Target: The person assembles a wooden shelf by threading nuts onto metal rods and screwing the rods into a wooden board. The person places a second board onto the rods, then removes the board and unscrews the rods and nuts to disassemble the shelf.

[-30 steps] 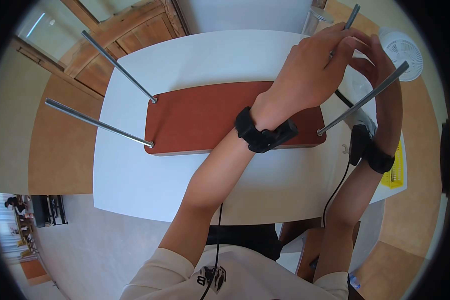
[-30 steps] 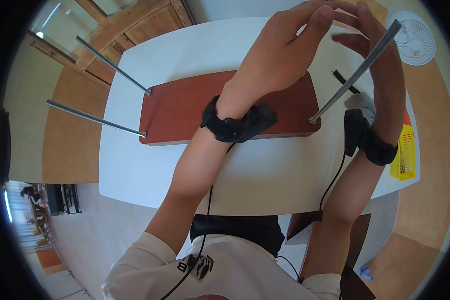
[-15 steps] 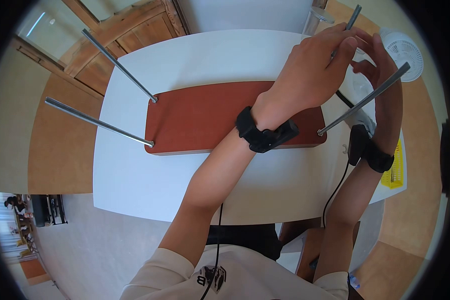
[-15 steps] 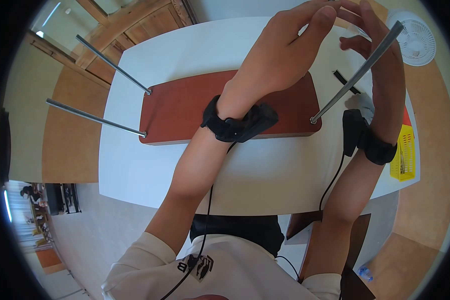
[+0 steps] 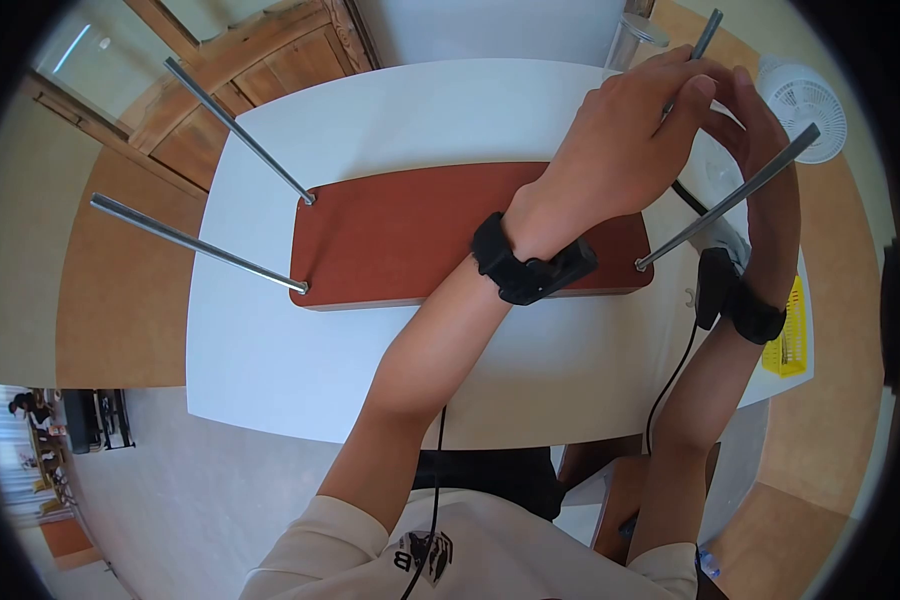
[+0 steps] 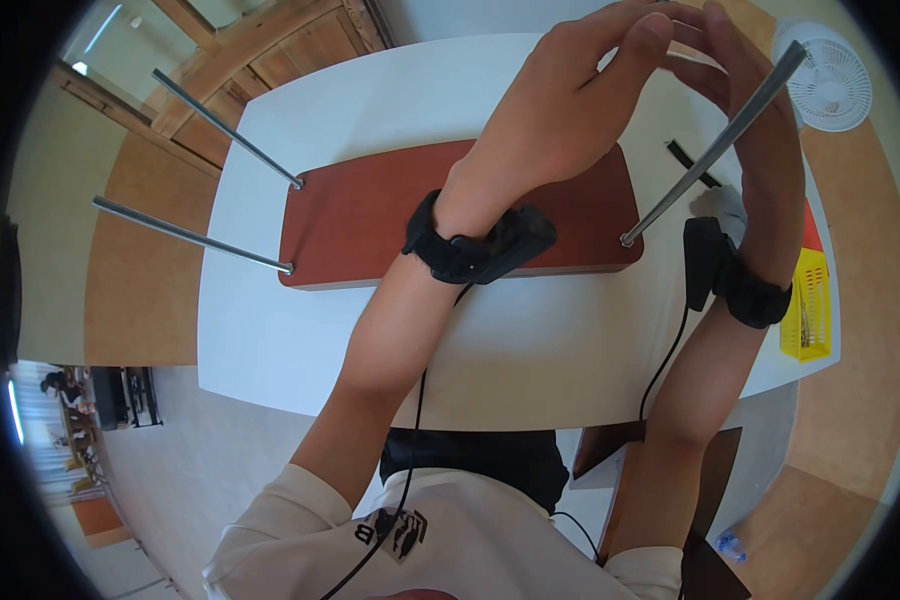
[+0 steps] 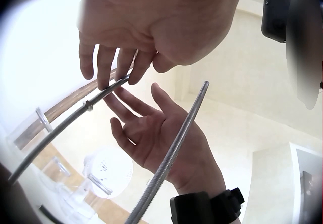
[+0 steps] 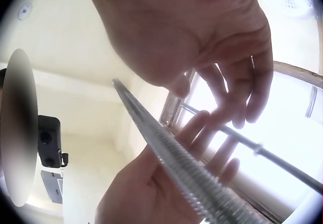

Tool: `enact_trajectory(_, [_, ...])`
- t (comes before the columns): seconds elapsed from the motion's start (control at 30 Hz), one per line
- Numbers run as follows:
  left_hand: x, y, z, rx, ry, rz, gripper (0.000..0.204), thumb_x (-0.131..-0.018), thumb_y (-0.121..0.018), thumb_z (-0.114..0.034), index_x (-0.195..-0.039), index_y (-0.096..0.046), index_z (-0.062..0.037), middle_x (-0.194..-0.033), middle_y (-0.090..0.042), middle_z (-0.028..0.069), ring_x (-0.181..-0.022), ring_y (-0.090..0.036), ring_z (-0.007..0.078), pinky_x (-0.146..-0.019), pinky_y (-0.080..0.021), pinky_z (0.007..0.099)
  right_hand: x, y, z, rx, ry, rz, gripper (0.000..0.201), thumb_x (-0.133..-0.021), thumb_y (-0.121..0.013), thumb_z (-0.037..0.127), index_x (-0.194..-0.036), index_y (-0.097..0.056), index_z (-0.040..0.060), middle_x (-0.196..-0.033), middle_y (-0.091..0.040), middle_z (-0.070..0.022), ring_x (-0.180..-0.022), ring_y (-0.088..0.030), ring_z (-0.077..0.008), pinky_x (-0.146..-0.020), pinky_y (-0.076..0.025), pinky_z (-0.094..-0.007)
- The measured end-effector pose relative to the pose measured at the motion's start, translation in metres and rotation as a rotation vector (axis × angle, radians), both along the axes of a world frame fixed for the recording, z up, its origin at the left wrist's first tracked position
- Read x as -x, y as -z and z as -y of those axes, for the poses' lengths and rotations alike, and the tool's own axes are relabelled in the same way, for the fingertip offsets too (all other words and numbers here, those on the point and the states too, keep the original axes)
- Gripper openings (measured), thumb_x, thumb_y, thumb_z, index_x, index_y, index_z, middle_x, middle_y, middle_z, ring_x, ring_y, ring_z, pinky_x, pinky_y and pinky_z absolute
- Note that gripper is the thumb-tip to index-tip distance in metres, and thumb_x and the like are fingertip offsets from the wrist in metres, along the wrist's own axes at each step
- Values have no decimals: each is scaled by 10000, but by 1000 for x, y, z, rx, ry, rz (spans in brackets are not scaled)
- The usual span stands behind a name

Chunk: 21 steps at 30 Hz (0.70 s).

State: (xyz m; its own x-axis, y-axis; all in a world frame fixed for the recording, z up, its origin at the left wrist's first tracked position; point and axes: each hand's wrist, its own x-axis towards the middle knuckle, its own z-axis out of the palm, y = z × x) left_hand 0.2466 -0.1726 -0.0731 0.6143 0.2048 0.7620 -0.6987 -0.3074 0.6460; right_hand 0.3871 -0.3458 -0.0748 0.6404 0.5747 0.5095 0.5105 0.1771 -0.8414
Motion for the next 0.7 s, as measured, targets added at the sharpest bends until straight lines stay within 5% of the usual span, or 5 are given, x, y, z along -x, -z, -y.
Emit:
enact_trajectory(0.13, [0, -1, -1, -17, -12, -74, 288, -1064, -455, -186, -1136, -677, -18, -1013, -699, 166, -874, -668, 408, -770, -520, 476, 8, 13, -7, -10, 63, 141, 547, -1070, -539, 412, -1435, -565, 5, -1347, -651, -165, -1164, -690, -271, -1053, -516, -364])
enact_trajectory(0.2, [2, -3, -3, -25, -12, -79, 287, -1064, -455, -186, -1135, -677, -17, -1014, -698, 162, -868, -669, 403, -766, -521, 472, 15, 6, -12, 68, 243, -10, 570, -1067, -532, 443, -1436, -565, 9, -1325, -665, -166, -1151, -697, -270, -1053, -519, -369])
enact_trajectory(0.33, [3, -3, -3, -19, 40, -108, 289, -1068, -453, -189, -1136, -677, -20, -1006, -699, 149, -847, -674, 383, -751, -518, 465, -5, -1, 4, 77, 165, -189, 582, -1071, -522, 441, -1458, -545, 6, -1339, -656, -166, -1133, -704, -276, -1045, -526, -373])
enact_trajectory(0.63, [1, -1, -2, -19, 10, -91, 288, -1068, -458, -191, -1156, -676, -26, -973, -691, 149, -852, -671, 378, -753, -517, 458, 11, 7, -8, 67, 124, 23, 566, -1082, -499, 426, -1442, -554, -7, -1406, -614, -163, -1200, -668, -273, -1052, -521, -406])
enact_trajectory(0.7, [2, -2, -2, -20, -1, -77, 287, -1068, -457, -190, -1159, -675, -27, -970, -689, 151, -856, -671, 378, -756, -517, 458, 8, 15, -5, -24, -31, 143, 560, -1085, -489, 430, -1439, -562, 2, -1438, -594, -153, -1231, -650, -266, -1050, -518, -401])
